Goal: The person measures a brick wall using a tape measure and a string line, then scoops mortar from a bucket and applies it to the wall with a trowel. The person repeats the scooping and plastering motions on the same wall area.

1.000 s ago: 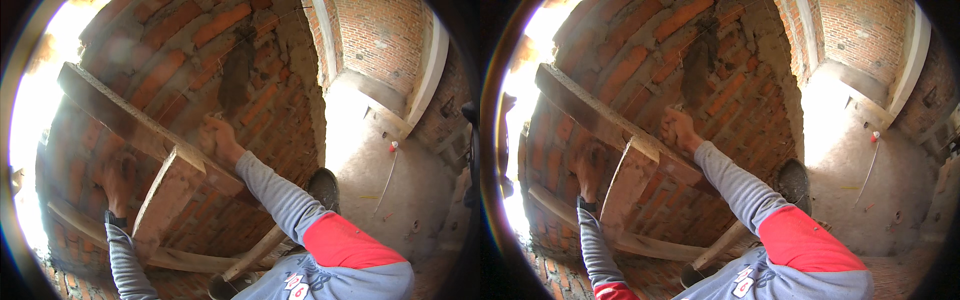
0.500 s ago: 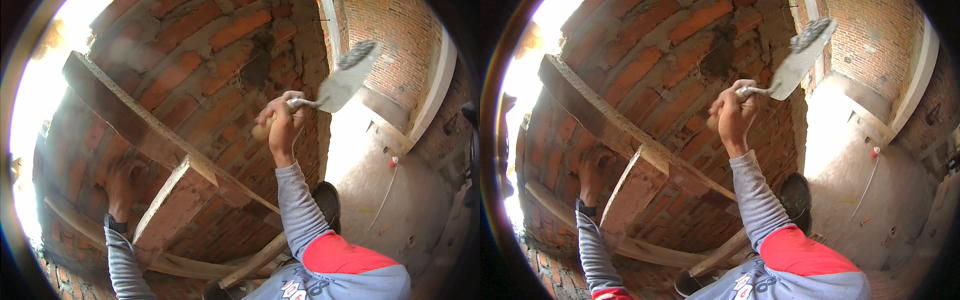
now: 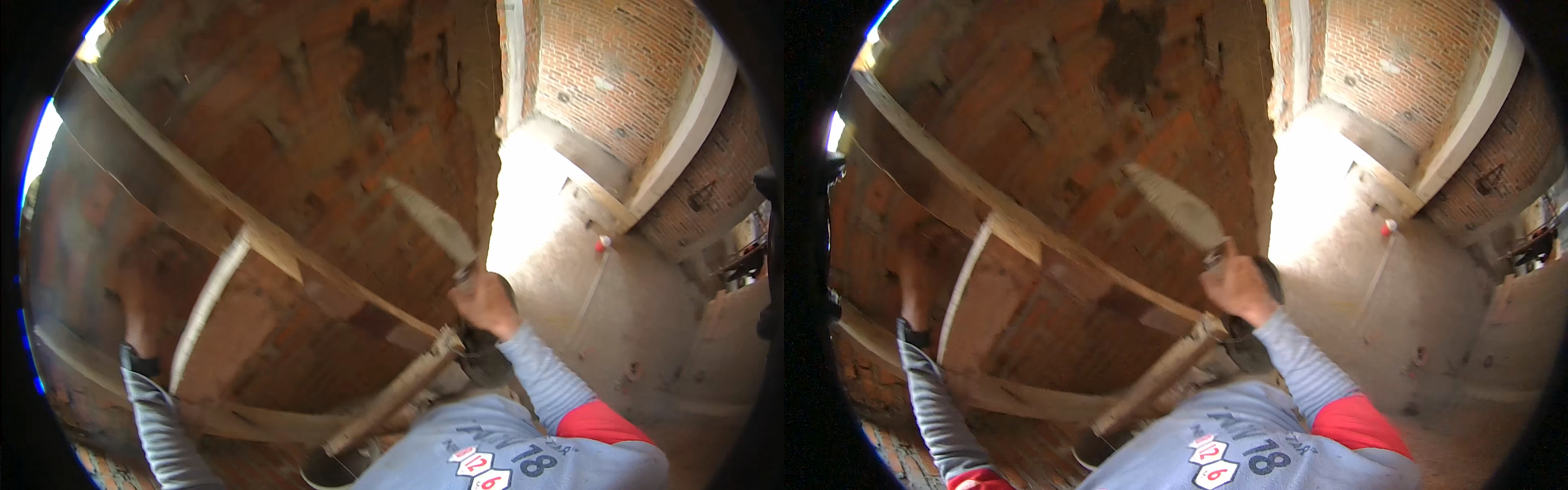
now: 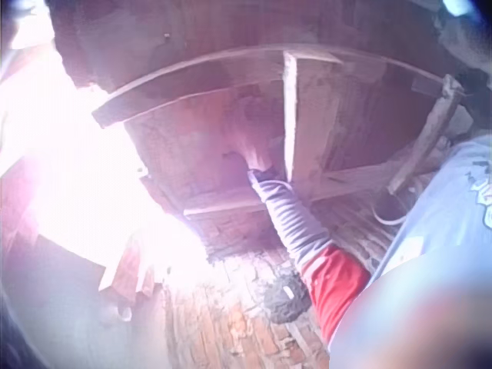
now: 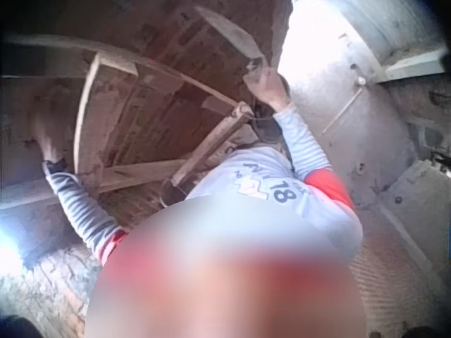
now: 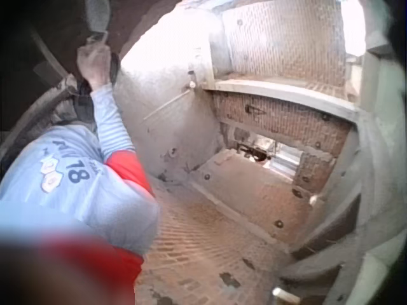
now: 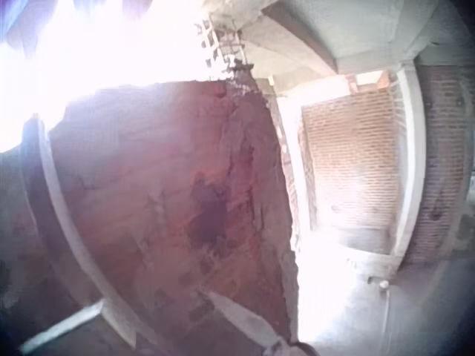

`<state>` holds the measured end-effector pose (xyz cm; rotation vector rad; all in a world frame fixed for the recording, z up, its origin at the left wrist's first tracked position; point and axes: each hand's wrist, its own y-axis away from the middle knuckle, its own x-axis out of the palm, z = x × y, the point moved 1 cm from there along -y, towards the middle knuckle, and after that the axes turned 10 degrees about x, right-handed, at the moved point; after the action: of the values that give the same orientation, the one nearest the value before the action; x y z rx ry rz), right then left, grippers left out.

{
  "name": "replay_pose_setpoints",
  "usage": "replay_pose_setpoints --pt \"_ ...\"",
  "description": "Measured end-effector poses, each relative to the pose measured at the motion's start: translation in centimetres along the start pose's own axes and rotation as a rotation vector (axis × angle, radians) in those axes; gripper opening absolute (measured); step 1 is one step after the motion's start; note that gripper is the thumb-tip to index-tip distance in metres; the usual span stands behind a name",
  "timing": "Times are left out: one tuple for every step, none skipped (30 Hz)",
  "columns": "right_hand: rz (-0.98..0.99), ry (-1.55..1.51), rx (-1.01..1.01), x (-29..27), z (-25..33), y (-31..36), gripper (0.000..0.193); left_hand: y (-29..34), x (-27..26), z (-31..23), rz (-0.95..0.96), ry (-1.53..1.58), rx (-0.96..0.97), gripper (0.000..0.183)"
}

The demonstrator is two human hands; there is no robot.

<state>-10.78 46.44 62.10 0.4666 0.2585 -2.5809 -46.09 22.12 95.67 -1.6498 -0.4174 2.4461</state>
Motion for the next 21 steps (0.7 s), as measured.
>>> replay_pose_setpoints --pt "-0.006 0.251 0.138 -2.7 -1.2 1.3 0.047 0.2 0.1 0.0 0.027 0.027 -0.021 0.016" --pt "0.086 0.247 0.204 -6.4 -1.9 2.9 0.039 -0.1 0.5 0.4 0.070 -0.022 -0.065 0.016" --pt "0.106 0.294 0.234 -9.3 -1.9 4.2 0.028 0.0 0.8 0.6 0.075 0.043 -0.088 0.016" --pt "0.255 0.161 0.527 -12.7 -1.6 6.0 0.019 -0.1 1.2 0.9 0.054 0.083 -0.083 0.017" --pt "0.408 0.170 0.711 -15.9 -0.9 7.4 0.016 -0.2 1.5 1.4 0.116 0.010 -0.150 0.017" --pt "0.529 0.255 0.766 -18.3 -0.2 8.5 0.016 -0.1 1.8 1.7 0.125 0.005 -0.171 0.017" --pt "0.592 0.308 0.951 -19.0 0.1 9.1 0.014 0.0 2.1 2.1 0.135 0.002 -0.186 0.018" --pt "0.673 0.293 1.073 -19.3 0.3 10.0 0.013 0.0 2.4 2.5 0.140 -0.003 -0.195 0.018" --pt "0.735 0.306 1.199 -19.2 0.6 10.7 0.012 0.1 2.5 2.9 0.138 -0.011 -0.199 0.019" --pt "0.716 0.281 1.306 -17.9 0.6 11.4 0.011 0.2 2.6 3.2 0.135 -0.015 -0.205 0.019" --pt "0.650 0.192 1.339 -16.6 0.6 12.1 0.014 0.3 2.7 3.5 0.129 -0.019 -0.210 0.019" --pt "0.622 0.091 1.275 -15.4 0.7 12.4 0.015 0.4 2.8 3.7 0.125 -0.025 -0.214 0.020" --pt "0.573 0.081 1.284 -14.9 0.8 12.7 0.016 0.6 2.8 3.8 0.124 -0.026 -0.217 0.020" --pt "0.613 0.091 1.235 -15.0 1.1 12.8 0.017 0.6 2.8 3.9 0.124 -0.029 -0.218 0.020" --pt "0.630 0.111 1.223 -15.2 1.3 13.0 0.017 0.8 2.8 4.0 0.120 -0.030 -0.219 0.021" --pt "0.687 0.117 1.214 -16.2 1.8 13.1 0.017 0.7 2.7 4.0 0.118 -0.035 -0.220 0.021" --pt "0.747 0.139 1.215 -17.5 2.3 13.1 0.017 0.8 2.7 3.8 0.115 -0.037 -0.219 0.022" --pt "0.798 0.256 1.225 -18.6 2.7 13.2 0.020 0.7 2.7 3.7 0.114 -0.038 -0.221 0.022" --pt "0.805 0.232 1.267 -19.2 3.0 13.4 0.019 0.7 2.7 3.4 0.110 -0.040 -0.223 0.022" --pt "0.808 0.231 1.306 -19.2 3.2 13.8 0.019 0.8 2.8 3.1 0.158 -0.097 -0.268 0.023" --pt "0.788 0.298 1.381 -19.2 3.4 14.3 0.019 0.7 2.7 2.9 0.107 -0.034 -0.237 0.023"
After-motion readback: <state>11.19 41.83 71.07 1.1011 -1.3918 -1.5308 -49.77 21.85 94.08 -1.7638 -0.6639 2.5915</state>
